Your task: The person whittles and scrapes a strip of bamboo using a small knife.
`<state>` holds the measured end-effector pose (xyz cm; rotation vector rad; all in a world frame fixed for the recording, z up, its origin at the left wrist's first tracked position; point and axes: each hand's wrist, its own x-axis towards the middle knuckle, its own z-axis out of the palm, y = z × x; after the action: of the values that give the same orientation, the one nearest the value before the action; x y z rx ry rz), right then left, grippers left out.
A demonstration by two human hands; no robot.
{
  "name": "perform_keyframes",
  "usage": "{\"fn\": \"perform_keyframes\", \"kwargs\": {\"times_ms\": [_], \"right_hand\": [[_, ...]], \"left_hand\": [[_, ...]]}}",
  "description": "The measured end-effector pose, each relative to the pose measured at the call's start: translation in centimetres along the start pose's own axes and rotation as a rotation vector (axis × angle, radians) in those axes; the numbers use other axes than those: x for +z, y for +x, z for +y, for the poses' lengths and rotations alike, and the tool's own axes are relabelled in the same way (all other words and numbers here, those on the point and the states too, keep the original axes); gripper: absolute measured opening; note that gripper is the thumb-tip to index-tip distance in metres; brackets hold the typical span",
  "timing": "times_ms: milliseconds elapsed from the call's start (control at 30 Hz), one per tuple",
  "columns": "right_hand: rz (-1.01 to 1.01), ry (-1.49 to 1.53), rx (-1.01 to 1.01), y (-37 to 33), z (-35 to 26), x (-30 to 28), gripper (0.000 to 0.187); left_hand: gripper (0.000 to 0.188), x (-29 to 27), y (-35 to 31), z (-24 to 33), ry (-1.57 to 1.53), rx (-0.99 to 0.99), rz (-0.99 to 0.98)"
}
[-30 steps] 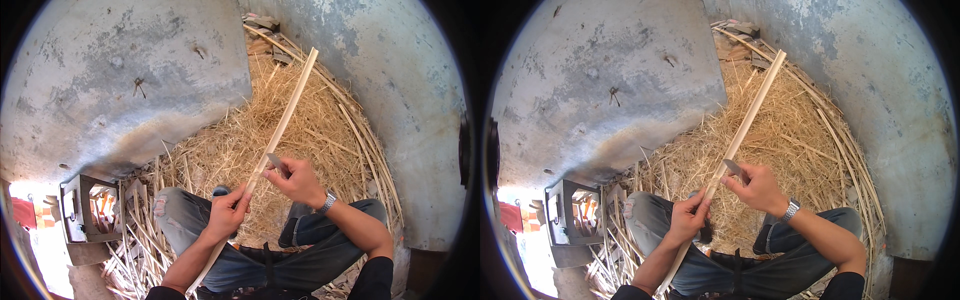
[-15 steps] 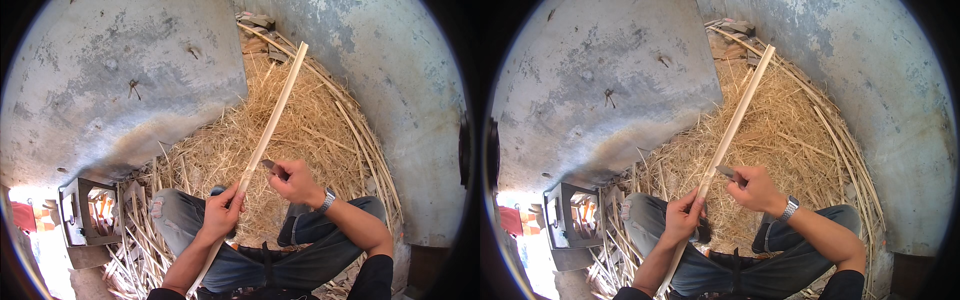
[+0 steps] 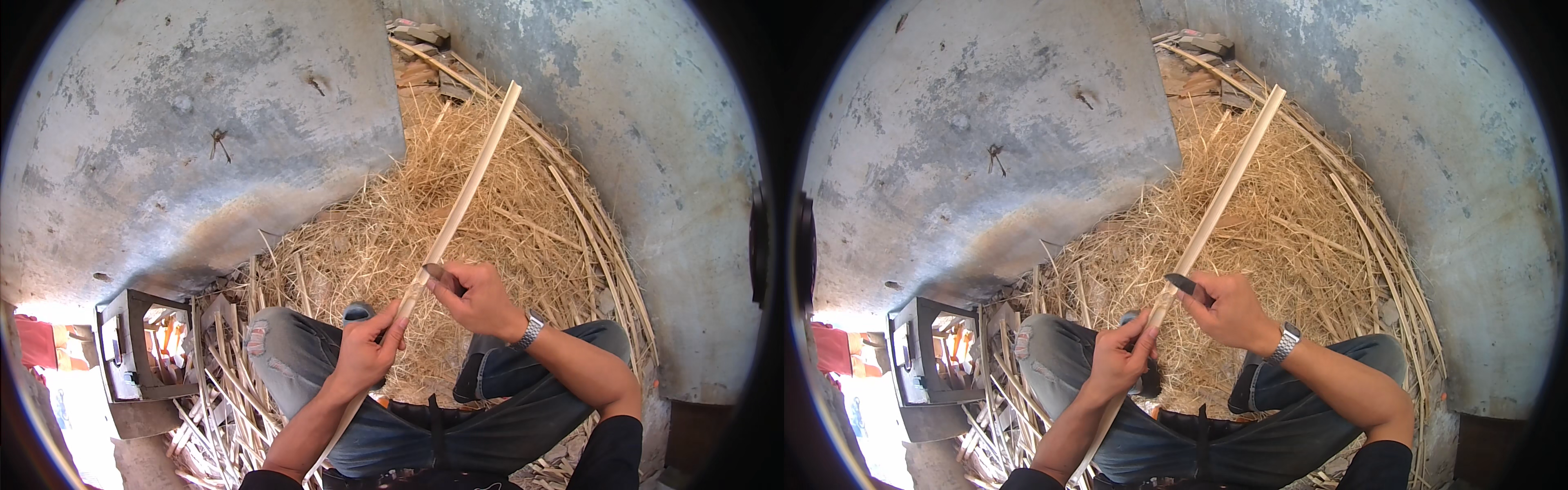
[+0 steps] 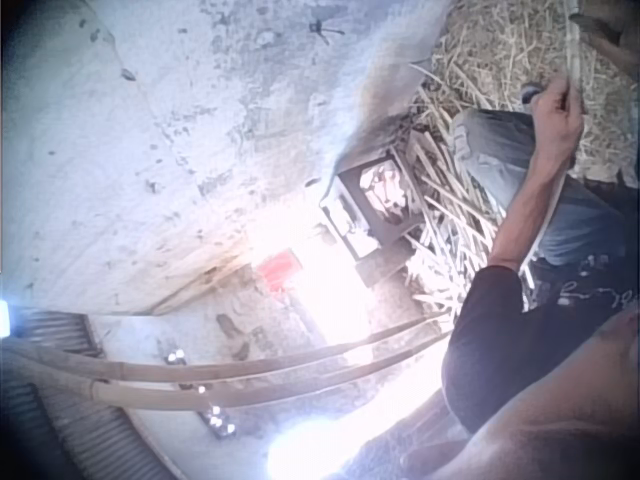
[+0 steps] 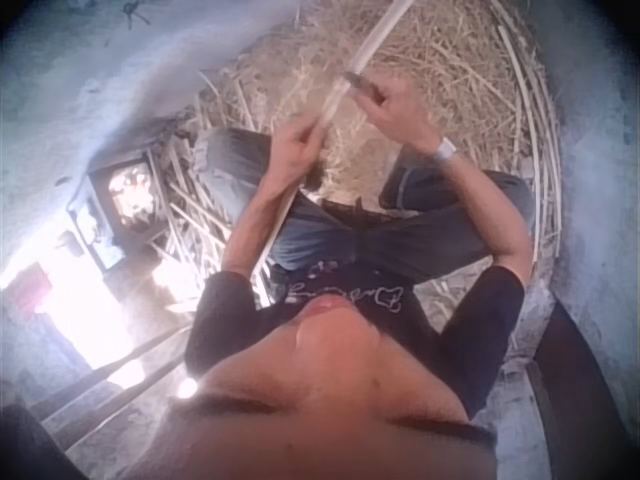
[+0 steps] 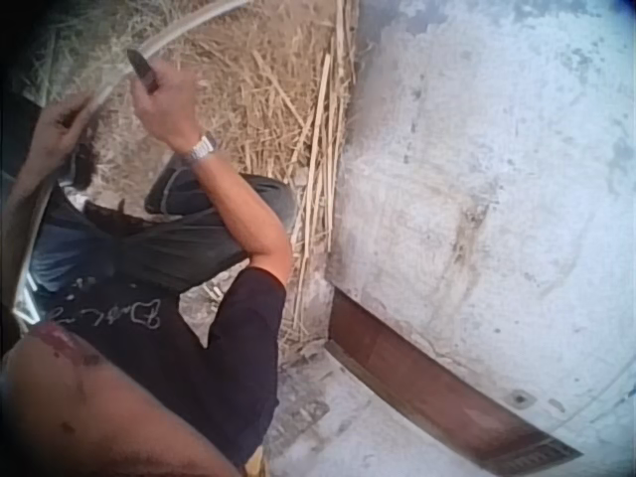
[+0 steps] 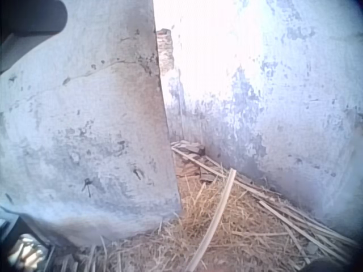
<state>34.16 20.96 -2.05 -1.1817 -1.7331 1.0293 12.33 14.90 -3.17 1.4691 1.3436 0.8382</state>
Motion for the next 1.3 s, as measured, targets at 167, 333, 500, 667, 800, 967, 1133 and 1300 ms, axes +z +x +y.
{"fn": "perform_keyframes", "kwargs": {"times_ms": [167,333,500,667,800,967,1133,1300], "right_hand": [[-0.121,-0.048,-0.2,-0.5,0.1,0.1,0.018],[-0.202,-0.082,-0.144,-0.4,0.0,-0.4,0.017],[0.113,-0.258,-0.031,1.9,1.2,-3.0,0.046],[0.326,-0.42,-0.029,4.7,2.7,-7.6,0.05],[0.356,-0.461,-0.018,4.7,2.2,-8.8,0.049],[0.346,-0.392,-0.072,4.0,2.1,-7.9,0.047],[0.114,-0.423,-0.094,3.0,0.9,-6.8,0.041],[-0.055,-0.422,-0.083,0.0,-1.0,-1.2,0.038]], "left_hand": [[0.033,0.0,0.1,-0.2,0.022,0.014,0.013],[0.038,-0.6,0.1,0.0,-0.196,-0.139,-0.08],[0.043,-1.2,0.0,1.0,-0.437,-0.307,-0.263],[0.044,-0.8,-0.3,0.6,-0.556,-0.307,-0.366],[0.044,-0.7,-0.6,0.7,-0.583,-0.305,-0.413],[0.043,-1.0,-0.8,0.8,-0.569,-0.32,-0.395],[0.044,-0.8,-0.6,0.3,-0.575,-0.282,-0.359],[0.044,-0.7,-0.2,0.6,-0.566,-0.297,-0.329]]}}
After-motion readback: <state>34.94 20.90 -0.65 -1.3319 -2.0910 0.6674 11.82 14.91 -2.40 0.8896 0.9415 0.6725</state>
